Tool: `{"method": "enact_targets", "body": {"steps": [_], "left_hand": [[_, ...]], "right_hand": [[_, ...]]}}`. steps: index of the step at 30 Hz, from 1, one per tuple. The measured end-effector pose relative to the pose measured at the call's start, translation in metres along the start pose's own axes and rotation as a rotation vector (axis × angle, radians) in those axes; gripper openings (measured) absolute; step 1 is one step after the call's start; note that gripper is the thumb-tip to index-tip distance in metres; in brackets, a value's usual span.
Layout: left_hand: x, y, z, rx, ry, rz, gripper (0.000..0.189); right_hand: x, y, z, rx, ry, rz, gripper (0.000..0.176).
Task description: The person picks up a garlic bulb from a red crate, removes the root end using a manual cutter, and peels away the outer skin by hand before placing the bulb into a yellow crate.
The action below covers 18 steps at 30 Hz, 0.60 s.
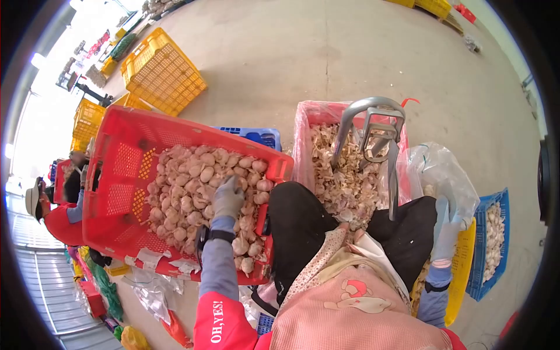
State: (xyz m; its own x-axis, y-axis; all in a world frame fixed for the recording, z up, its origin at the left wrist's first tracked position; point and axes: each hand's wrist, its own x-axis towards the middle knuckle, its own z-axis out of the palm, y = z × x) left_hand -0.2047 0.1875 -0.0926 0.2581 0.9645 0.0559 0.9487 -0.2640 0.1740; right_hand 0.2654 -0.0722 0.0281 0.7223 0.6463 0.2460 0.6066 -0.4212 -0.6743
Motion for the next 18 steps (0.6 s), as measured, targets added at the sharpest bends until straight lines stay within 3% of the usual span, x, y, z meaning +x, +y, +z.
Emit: {"method": "enact_targets", "body": {"steps": [3,5,6,8,11,12,13,14,15,16,18], "left_hand": [[0.023,0.037,-0.011,0.238,-0.458,-0.125,0.059],[0.024,0.015,0.019,0.290,-0.465,-0.077,0.061],[0.023,0.021,0.003,0.264,-0.468,-0.091,0.060],[0.019,0.019,-0.006,0.175,-0.414,-0.115,0.060],[0.009,0.024,-0.025,-0.391,-0.209,-0.266,0.060],[0.003,0.029,-0.031,-0.583,-0.158,-0.231,0.063],[-0.004,0.038,-0.040,-0.774,-0.105,-0.192,0.066],[-0.012,0.051,-0.049,-0.965,-0.051,-0.147,0.069],[-0.021,0.077,-0.071,-0.932,-0.056,-0.053,0.064],[-0.030,0.106,-0.089,-0.901,-0.062,0.043,0.059],[-0.043,0.152,-0.114,-0.605,-0.113,0.295,0.061]], "right_hand": [[-0.005,-0.008,0.000,0.016,-0.097,-0.016,0.023],[-0.008,-0.009,0.002,0.016,-0.146,-0.081,0.023],[-0.011,-0.014,0.005,0.025,-0.149,-0.110,0.023],[-0.015,0.000,0.011,-0.194,-0.152,-0.345,0.024],[-0.026,-0.052,0.018,0.342,-0.241,0.009,0.024],[-0.035,-0.055,0.027,0.455,-0.209,0.071,0.023],[-0.033,-0.064,0.024,0.351,-0.328,-0.118,0.024],[-0.036,-0.078,0.026,0.449,-0.451,-0.034,0.026],[-0.040,-0.092,0.029,0.543,-0.570,0.053,0.028],[-0.042,-0.098,0.035,0.519,-0.670,-0.046,0.030],[-0.049,-0.101,0.054,0.634,-0.871,0.035,0.034]]}}
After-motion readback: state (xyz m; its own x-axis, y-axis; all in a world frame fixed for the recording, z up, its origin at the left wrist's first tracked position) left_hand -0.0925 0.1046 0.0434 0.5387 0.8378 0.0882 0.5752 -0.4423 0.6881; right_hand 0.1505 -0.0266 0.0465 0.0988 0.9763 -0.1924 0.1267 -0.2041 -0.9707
